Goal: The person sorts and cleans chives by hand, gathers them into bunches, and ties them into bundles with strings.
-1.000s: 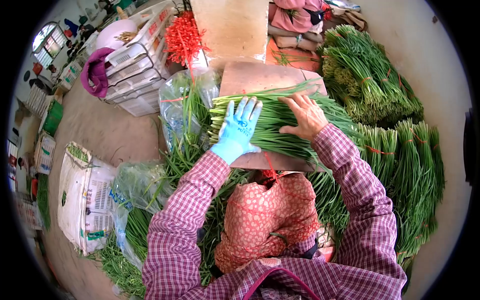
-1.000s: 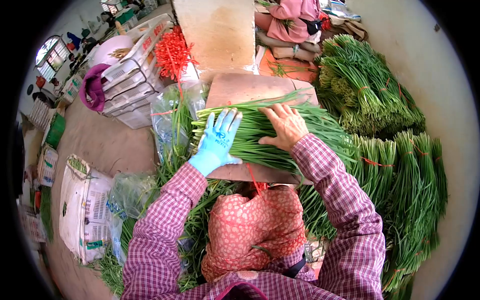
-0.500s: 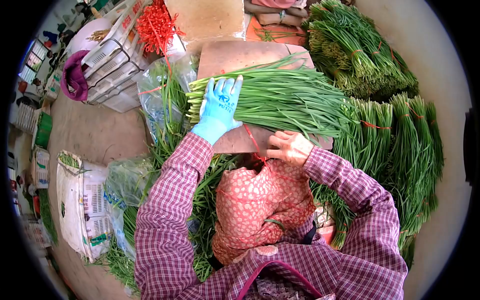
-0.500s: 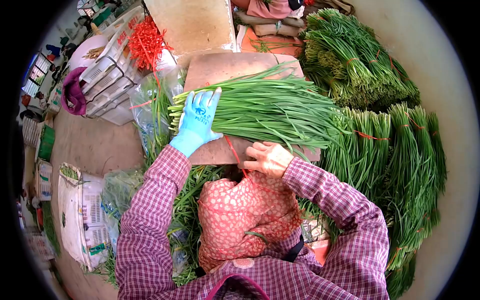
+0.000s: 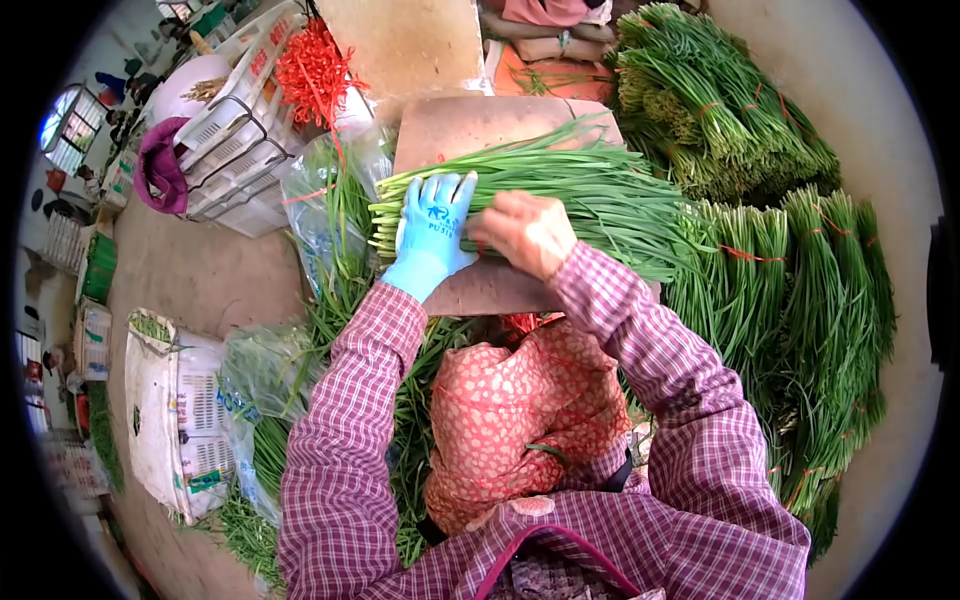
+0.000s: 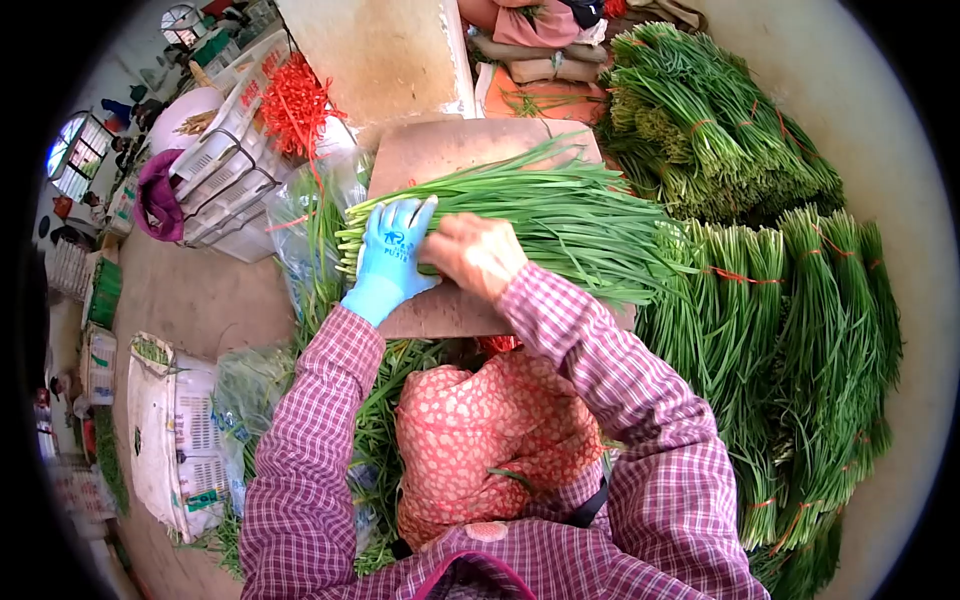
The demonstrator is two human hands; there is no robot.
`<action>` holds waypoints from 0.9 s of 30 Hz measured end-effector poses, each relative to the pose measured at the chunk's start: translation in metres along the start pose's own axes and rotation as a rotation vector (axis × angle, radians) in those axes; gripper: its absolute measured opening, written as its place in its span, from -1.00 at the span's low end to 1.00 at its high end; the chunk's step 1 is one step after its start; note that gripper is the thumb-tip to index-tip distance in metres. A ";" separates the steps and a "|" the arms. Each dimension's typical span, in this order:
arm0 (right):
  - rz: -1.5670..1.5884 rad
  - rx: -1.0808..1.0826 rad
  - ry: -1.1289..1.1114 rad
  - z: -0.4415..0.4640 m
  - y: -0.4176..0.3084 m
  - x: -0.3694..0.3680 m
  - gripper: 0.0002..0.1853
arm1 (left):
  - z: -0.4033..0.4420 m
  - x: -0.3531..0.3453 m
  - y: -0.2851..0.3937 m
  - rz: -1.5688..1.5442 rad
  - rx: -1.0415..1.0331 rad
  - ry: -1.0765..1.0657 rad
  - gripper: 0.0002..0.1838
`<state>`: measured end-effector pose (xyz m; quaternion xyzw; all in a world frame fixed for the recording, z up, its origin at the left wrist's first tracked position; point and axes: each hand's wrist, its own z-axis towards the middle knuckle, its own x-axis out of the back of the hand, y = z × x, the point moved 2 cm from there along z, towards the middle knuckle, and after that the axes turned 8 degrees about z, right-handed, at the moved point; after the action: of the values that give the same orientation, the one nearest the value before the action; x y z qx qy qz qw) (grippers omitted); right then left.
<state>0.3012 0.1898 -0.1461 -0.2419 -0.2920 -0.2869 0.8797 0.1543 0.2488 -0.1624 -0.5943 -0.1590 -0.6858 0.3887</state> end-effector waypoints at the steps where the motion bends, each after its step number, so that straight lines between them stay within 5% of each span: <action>1: -0.013 -0.022 0.075 0.011 0.009 -0.003 -0.88 | -0.002 0.000 0.000 0.011 0.008 0.003 0.14; 6: 0.041 -0.216 0.115 0.032 0.034 -0.005 -0.82 | -0.011 -0.002 -0.023 -0.112 -0.010 0.078 0.09; 10: 0.140 -0.335 0.080 0.024 0.040 -0.008 -0.83 | -0.025 -0.015 -0.095 -0.607 0.389 0.424 -0.18; 12: 0.116 -0.316 0.050 0.024 0.040 -0.005 -0.83 | -0.037 -0.011 -0.107 -0.950 0.650 0.429 -0.29; 14: 0.093 -0.266 0.058 0.026 0.043 -0.002 -0.83 | -0.032 -0.036 -0.102 -1.196 0.719 0.296 -0.19; 15: 0.063 -0.216 0.064 0.027 0.043 -0.001 -0.83 | -0.030 -0.067 -0.088 -1.077 0.759 0.286 -0.15; 16: 0.063 -0.214 0.065 0.024 0.048 -0.004 -0.83 | -0.032 -0.018 -0.064 -1.031 0.721 0.218 -0.11; 20: 0.321 -0.359 0.101 0.012 0.063 -0.017 -0.83 | -0.025 -0.106 -0.128 -0.705 0.563 0.288 -0.16; 23: 0.313 -0.407 0.111 0.008 0.055 -0.020 -0.83 | 0.007 0.024 -0.115 -0.429 0.474 0.360 -0.36; 27: 0.269 -0.401 0.144 -0.001 0.051 -0.024 -0.86 | 0.075 0.041 -0.089 -0.369 0.397 -0.154 -0.52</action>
<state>0.3184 0.2351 -0.1757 -0.4273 -0.1309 -0.2357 0.8630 0.1422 0.3433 -0.0835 -0.5179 -0.4248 -0.6533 0.3529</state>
